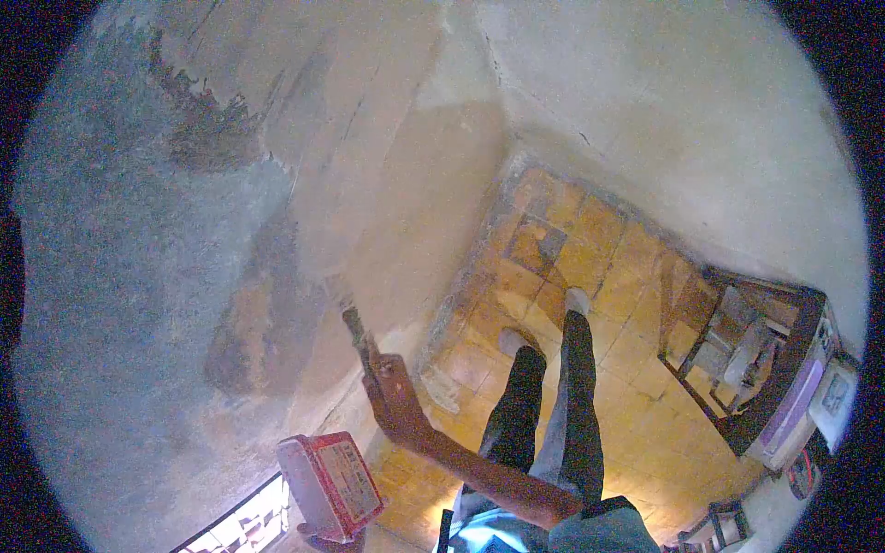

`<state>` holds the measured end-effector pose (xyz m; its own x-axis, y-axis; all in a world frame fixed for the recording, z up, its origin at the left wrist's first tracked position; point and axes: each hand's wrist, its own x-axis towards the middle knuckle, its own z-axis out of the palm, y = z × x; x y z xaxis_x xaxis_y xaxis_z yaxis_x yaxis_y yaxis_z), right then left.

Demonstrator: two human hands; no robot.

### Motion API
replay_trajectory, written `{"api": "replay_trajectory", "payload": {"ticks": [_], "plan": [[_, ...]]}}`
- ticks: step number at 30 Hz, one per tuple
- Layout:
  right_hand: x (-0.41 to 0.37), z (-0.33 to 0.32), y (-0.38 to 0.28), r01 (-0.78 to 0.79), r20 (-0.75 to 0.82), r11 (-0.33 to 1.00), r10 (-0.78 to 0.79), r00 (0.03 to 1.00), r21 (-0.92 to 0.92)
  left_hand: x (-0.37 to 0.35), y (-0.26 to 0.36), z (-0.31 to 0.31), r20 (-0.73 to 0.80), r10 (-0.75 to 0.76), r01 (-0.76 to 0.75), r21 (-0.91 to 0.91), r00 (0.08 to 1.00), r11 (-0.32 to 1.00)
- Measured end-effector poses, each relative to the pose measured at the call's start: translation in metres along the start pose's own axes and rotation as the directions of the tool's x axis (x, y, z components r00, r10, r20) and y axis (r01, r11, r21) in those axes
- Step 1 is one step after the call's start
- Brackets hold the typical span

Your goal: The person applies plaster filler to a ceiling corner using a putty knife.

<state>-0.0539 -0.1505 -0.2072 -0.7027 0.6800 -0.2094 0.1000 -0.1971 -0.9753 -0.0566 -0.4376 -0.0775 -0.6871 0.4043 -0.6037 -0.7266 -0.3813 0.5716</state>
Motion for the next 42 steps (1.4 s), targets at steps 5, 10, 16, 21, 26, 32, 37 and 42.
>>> {"api": "replay_trajectory", "payload": {"ticks": [5, 10, 16, 21, 26, 32, 37, 42], "plan": [[0.094, -0.060, -0.009, 0.153, -0.391, 0.964, -0.230, 0.891, -0.217, -0.016, 0.004, -0.061, -0.336, 0.037, -0.107, -0.191, 0.941, 0.976], [0.159, -0.087, -0.033, 0.223, -0.425, 0.975, -0.205, 0.882, -0.008, -0.030, 0.028, -0.146, -0.179, -0.147, 0.072, -0.368, 0.973, 0.927], [0.087, -0.026, -0.019, 0.191, -0.298, 0.974, -0.218, 0.929, -0.120, -0.024, 0.011, -0.064, -0.251, 0.107, -0.084, 0.102, 0.962, 0.991], [-0.004, 0.017, -0.021, 0.005, -0.058, 1.000, -0.005, 0.998, 0.014, -0.025, 0.019, -0.043, -0.298, 0.070, -0.030, 0.136, 0.952, 0.990], [-0.069, -0.002, 0.020, -0.442, 0.212, 0.739, 0.390, 0.896, 0.509, -0.006, -0.008, -0.002, -0.248, 0.068, -0.028, 0.163, 0.966, 0.986], [-0.091, -0.149, 0.008, -0.461, 0.449, -0.084, 0.435, 0.781, 0.883, 0.023, -0.044, 0.045, -0.079, -0.081, 0.097, 0.232, 0.994, 0.968], [-0.095, -0.222, -0.136, -0.453, 0.352, 0.464, 0.291, 0.889, 0.761, 0.039, -0.067, 0.154, 0.199, -0.135, 0.058, 0.352, 0.971, 0.934], [-0.119, -0.236, -0.265, 0.184, 0.273, 0.912, -0.084, 0.958, -0.366, 0.019, -0.053, 0.255, 0.367, -0.076, -0.099, 0.436, 0.927, 0.895]]}}
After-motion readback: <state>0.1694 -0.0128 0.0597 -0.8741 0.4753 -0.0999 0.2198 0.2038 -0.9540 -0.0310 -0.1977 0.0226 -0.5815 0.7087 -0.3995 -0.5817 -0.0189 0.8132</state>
